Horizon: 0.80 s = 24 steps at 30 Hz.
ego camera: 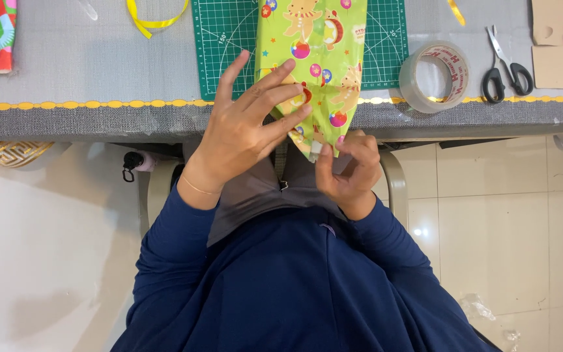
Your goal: Wrapping a rectangular box with decorative paper using tape and scissors
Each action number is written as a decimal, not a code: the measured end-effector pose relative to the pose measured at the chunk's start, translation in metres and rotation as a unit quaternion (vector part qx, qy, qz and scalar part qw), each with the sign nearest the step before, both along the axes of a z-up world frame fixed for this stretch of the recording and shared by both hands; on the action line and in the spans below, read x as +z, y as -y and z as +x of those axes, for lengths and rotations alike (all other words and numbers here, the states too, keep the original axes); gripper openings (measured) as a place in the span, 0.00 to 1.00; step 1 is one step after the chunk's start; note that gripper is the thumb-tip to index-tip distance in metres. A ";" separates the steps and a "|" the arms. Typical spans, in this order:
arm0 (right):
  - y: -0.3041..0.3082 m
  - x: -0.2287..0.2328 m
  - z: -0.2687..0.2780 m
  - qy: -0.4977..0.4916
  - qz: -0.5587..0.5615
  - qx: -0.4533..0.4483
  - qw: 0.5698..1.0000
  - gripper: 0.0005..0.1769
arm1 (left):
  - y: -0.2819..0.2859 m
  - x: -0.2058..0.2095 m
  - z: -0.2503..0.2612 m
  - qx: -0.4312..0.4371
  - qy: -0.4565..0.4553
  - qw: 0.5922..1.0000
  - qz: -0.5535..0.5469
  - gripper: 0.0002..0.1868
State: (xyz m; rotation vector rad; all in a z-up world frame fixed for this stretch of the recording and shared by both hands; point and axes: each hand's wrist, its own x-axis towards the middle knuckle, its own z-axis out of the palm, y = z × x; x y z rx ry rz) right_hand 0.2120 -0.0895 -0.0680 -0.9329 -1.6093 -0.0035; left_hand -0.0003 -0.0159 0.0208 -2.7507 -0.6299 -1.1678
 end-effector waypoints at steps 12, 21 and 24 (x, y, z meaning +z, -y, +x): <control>-0.011 0.033 -0.013 0.099 0.006 0.060 0.993 0.07 | -0.004 -0.017 0.029 0.170 0.000 0.982 0.084 0.13; -0.008 0.032 0.020 0.073 0.006 -0.008 0.997 0.11 | -0.012 -0.012 0.023 0.131 0.007 0.986 0.106 0.15; -0.012 0.040 0.036 0.179 -0.038 0.021 0.983 0.25 | -0.002 -0.002 0.004 0.056 -0.011 0.998 0.003 0.18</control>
